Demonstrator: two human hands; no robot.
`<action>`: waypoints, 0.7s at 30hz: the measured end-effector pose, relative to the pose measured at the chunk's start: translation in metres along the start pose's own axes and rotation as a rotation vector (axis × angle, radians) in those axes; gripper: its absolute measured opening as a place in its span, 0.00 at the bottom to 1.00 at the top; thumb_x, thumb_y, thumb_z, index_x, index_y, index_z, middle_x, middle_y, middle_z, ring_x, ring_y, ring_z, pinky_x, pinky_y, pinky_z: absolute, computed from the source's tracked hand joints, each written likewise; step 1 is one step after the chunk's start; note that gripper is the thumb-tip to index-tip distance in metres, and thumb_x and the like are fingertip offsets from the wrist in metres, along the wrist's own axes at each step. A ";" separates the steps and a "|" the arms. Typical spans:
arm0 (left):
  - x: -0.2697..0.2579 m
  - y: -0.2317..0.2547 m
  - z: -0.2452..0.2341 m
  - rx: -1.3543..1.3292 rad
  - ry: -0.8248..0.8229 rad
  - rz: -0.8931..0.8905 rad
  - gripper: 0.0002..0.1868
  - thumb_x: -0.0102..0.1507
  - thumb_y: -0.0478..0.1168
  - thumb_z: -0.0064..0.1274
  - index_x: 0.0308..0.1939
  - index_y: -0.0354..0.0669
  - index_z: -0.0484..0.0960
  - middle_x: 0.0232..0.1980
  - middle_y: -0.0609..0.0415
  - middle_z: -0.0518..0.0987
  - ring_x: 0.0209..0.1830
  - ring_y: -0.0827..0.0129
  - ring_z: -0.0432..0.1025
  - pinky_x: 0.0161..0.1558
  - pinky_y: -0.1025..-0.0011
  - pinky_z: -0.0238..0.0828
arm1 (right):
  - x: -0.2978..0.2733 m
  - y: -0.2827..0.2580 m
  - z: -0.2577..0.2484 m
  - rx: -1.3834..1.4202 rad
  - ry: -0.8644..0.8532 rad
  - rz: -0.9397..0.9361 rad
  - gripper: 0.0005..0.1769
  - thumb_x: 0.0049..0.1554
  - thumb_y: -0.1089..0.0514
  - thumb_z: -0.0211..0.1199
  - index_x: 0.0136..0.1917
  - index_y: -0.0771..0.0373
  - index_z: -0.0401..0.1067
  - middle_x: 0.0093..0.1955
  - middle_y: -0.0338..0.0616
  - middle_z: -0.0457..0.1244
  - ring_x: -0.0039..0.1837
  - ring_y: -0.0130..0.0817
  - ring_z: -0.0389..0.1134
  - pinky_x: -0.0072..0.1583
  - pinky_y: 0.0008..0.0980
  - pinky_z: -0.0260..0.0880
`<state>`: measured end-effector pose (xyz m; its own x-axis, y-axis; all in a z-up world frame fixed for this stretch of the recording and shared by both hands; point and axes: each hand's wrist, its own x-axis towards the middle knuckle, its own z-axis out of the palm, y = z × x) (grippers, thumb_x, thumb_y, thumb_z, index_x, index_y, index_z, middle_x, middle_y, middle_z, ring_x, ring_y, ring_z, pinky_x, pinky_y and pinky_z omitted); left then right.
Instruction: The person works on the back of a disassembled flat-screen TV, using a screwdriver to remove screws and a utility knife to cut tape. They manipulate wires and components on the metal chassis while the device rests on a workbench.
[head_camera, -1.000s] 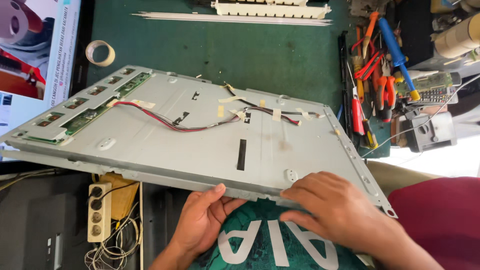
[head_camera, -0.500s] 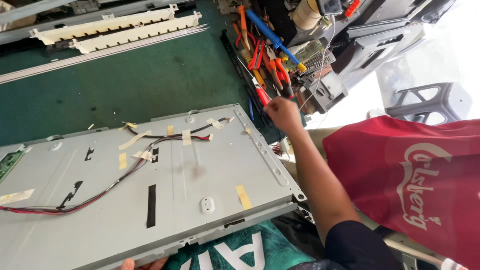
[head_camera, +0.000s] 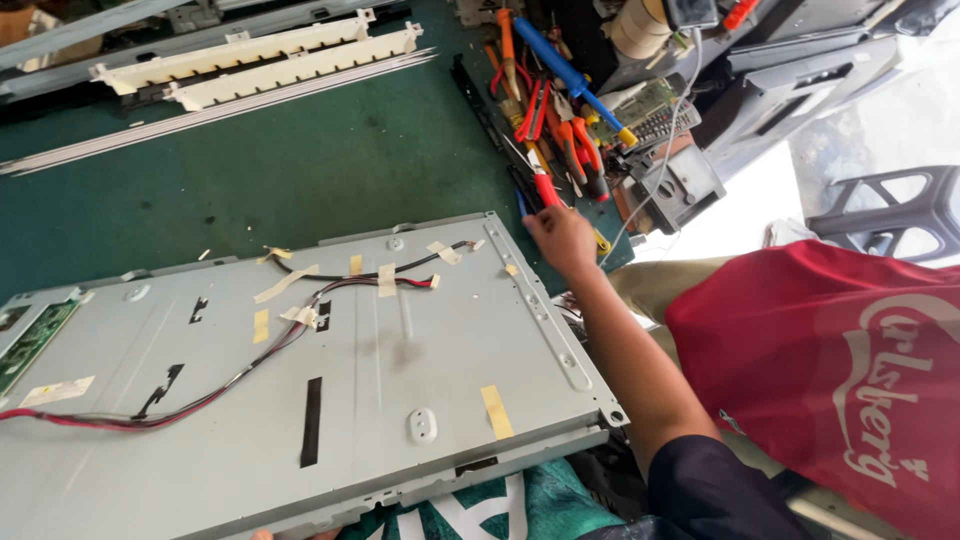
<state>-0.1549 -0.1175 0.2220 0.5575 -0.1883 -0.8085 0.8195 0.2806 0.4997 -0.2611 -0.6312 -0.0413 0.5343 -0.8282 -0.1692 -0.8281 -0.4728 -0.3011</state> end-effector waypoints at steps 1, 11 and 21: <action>0.004 -0.007 0.014 0.017 0.046 -0.011 0.36 0.68 0.30 0.32 0.83 0.41 0.59 0.80 0.42 0.66 0.78 0.39 0.62 0.70 0.30 0.61 | 0.001 0.000 -0.007 0.043 0.127 -0.040 0.17 0.60 0.38 0.68 0.54 0.49 0.80 0.45 0.47 0.72 0.53 0.55 0.76 0.56 0.52 0.76; 0.004 -0.042 -0.024 -0.192 -0.262 0.164 0.25 0.64 0.33 0.53 0.63 0.16 0.77 0.56 0.23 0.85 0.54 0.32 0.81 0.60 0.33 0.81 | 0.011 -0.079 -0.121 0.144 -0.069 -0.385 0.14 0.68 0.45 0.69 0.64 0.48 0.83 0.46 0.34 0.70 0.51 0.31 0.69 0.55 0.34 0.64; -0.006 -0.032 -0.008 -0.076 -0.375 0.144 0.23 0.67 0.35 0.52 0.61 0.16 0.80 0.58 0.27 0.86 0.58 0.38 0.82 0.60 0.44 0.85 | -0.154 -0.303 -0.211 0.376 -0.711 -1.660 0.12 0.64 0.56 0.65 0.58 0.61 0.80 0.56 0.45 0.74 0.56 0.41 0.77 0.58 0.39 0.81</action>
<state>-0.1855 -0.1177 0.2084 0.6871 -0.4681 -0.5557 0.7252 0.3954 0.5637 -0.1280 -0.4235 0.2746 0.7070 0.6789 0.1980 0.5852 -0.4044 -0.7029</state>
